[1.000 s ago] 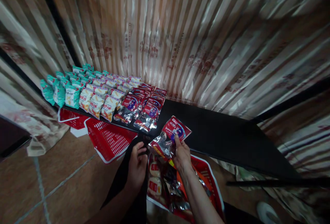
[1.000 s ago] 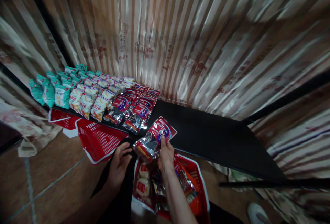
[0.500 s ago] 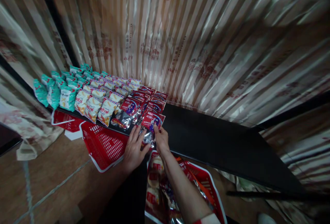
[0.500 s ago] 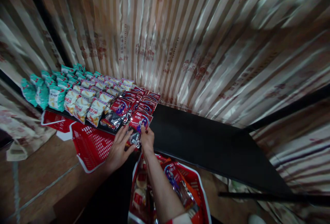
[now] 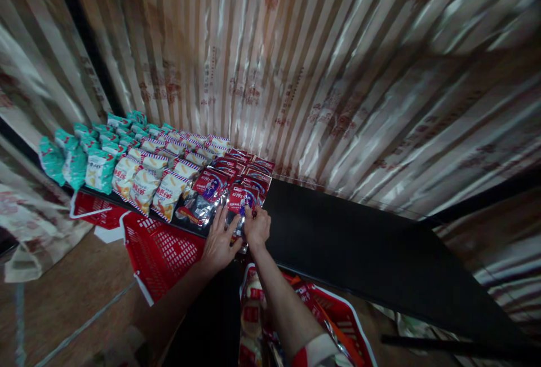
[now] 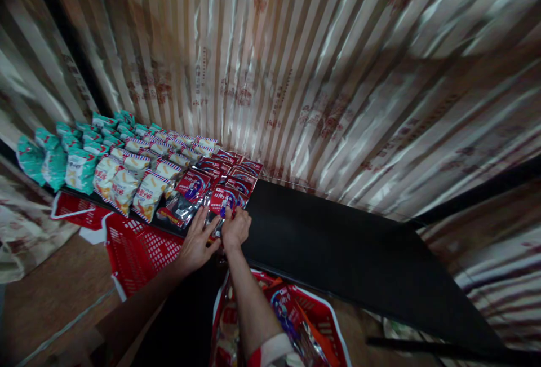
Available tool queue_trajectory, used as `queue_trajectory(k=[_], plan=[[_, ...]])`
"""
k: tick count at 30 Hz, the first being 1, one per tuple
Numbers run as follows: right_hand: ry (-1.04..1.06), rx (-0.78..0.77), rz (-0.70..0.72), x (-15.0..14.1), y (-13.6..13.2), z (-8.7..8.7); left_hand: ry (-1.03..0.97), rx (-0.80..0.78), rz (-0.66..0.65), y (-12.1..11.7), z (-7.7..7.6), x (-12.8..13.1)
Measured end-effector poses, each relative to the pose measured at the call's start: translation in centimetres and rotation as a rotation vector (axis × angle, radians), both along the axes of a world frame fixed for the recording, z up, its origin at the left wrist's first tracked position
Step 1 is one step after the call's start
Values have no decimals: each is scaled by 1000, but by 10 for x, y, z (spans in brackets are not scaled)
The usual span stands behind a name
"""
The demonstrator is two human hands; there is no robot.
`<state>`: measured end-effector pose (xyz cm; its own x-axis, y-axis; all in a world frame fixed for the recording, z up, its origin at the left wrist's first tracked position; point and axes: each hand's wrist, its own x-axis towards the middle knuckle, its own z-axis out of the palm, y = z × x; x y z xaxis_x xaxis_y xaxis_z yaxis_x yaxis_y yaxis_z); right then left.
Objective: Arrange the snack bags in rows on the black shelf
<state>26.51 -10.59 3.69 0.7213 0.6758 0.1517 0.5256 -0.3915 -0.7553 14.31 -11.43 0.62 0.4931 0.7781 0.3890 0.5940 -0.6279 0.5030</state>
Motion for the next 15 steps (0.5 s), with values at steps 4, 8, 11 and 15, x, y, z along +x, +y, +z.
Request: queue_trajectory(k=[4,8,11,15], plan=[[-53,91,-37,2,2,-12,60,-50,-19,3,0,7],[-16,169,-57,8,6,-22,95,-81,-50,7,2,11],[70,132,-48,11,8,-24,124,-73,-49,10,2,14],[148,110,-36,11,9,-26,160,-65,-35,11,1,16]])
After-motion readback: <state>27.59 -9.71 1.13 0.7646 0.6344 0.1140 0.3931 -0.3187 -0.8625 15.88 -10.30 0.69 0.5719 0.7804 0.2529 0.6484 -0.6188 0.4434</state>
